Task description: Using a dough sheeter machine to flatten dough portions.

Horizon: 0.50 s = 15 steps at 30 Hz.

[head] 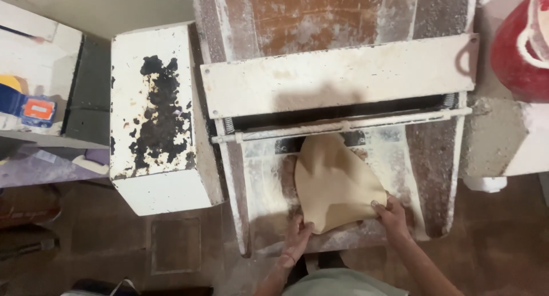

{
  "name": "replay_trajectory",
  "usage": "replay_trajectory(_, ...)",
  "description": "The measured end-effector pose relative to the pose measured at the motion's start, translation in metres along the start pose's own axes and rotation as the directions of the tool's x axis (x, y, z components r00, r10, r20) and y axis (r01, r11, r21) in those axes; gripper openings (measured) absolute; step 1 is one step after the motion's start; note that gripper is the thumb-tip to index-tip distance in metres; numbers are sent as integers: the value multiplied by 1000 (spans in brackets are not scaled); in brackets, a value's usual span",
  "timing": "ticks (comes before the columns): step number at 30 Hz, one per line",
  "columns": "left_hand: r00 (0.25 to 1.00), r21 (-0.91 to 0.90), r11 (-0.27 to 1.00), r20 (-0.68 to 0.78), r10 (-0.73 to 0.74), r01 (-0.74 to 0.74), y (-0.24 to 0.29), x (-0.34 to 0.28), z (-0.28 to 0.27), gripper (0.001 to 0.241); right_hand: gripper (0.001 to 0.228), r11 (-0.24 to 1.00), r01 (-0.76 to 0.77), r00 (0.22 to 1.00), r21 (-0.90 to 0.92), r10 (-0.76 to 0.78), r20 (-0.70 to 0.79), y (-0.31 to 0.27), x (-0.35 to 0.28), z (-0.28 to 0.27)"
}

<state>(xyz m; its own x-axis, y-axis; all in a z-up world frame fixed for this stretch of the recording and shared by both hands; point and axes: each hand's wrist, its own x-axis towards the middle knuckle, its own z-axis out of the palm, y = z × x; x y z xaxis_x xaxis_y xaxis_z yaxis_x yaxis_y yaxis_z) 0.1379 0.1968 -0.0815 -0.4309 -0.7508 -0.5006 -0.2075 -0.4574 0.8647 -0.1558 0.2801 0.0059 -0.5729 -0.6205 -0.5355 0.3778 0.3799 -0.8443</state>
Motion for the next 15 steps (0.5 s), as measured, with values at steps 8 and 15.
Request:
replay_trajectory(8, 978, 334, 925, 159, 134, -181, 34, -1, -11, 23, 31, 635, 247, 951, -732, -305, 56, -104, -32, -16)
replay_trajectory(15, 869, 663, 702, -157, 469, -259, 59, 146, -18, 54, 40, 622, 759, 651, -193, -730, 207, -413, 42, -119)
